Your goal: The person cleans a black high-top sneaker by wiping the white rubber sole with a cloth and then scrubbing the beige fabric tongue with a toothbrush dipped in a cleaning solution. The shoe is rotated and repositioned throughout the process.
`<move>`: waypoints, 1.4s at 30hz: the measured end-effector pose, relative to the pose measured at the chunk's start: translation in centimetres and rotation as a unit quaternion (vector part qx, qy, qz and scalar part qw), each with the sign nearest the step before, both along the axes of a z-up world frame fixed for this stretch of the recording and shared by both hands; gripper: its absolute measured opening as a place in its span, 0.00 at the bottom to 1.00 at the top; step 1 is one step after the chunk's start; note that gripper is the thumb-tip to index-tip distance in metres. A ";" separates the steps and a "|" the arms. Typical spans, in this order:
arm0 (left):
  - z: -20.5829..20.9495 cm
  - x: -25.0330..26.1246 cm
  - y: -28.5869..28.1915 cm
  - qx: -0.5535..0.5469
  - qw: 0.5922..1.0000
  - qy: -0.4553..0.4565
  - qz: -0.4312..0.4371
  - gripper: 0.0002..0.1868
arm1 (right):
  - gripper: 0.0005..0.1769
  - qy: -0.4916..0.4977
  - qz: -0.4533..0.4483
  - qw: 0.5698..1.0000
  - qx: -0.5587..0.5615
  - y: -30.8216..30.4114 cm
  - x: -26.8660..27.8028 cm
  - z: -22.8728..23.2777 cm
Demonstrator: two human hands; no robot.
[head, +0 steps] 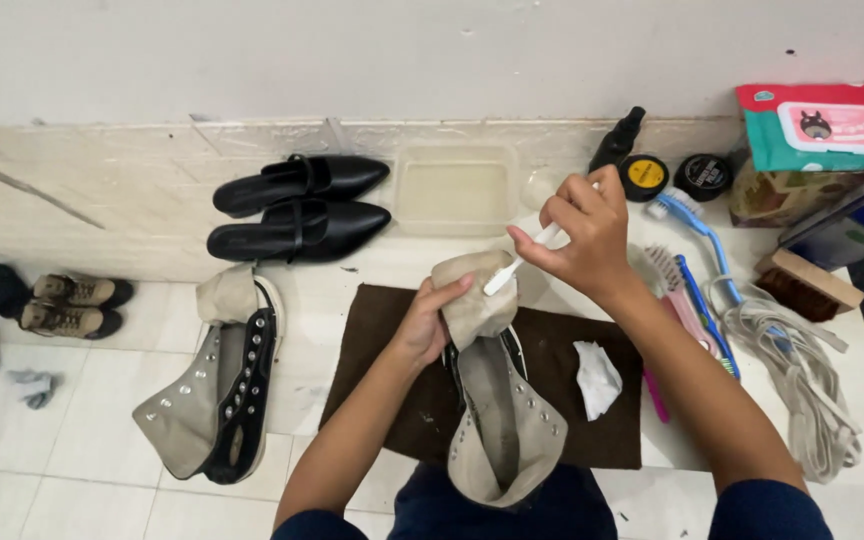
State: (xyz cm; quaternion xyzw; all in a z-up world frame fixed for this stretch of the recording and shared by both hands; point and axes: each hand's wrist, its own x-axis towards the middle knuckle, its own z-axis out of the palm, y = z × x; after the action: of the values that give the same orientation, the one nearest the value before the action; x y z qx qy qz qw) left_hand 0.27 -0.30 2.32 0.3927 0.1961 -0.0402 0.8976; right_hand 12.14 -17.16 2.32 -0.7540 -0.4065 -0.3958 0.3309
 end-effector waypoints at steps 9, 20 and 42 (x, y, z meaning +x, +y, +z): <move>-0.4 1.4 -0.1 -0.007 0.994 -0.054 -0.096 0.17 | 0.24 -0.002 -0.015 0.999 0.039 -0.5 0.4 -1.0; -5.9 2.1 1.1 -0.072 0.992 -0.028 -0.097 0.20 | 0.25 -0.003 -0.032 0.999 0.019 -1.1 0.1 -4.6; -3.6 1.8 2.5 -0.064 0.995 0.010 -0.070 0.23 | 0.21 -0.081 -0.215 0.969 -0.088 0.3 5.2 -0.5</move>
State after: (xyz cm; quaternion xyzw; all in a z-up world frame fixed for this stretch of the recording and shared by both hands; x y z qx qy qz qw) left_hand 2.03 2.19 -1.29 0.3470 0.1741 -0.1197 0.9138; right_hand 17.36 -16.83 1.85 -0.8152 -0.2936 -0.4803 0.1361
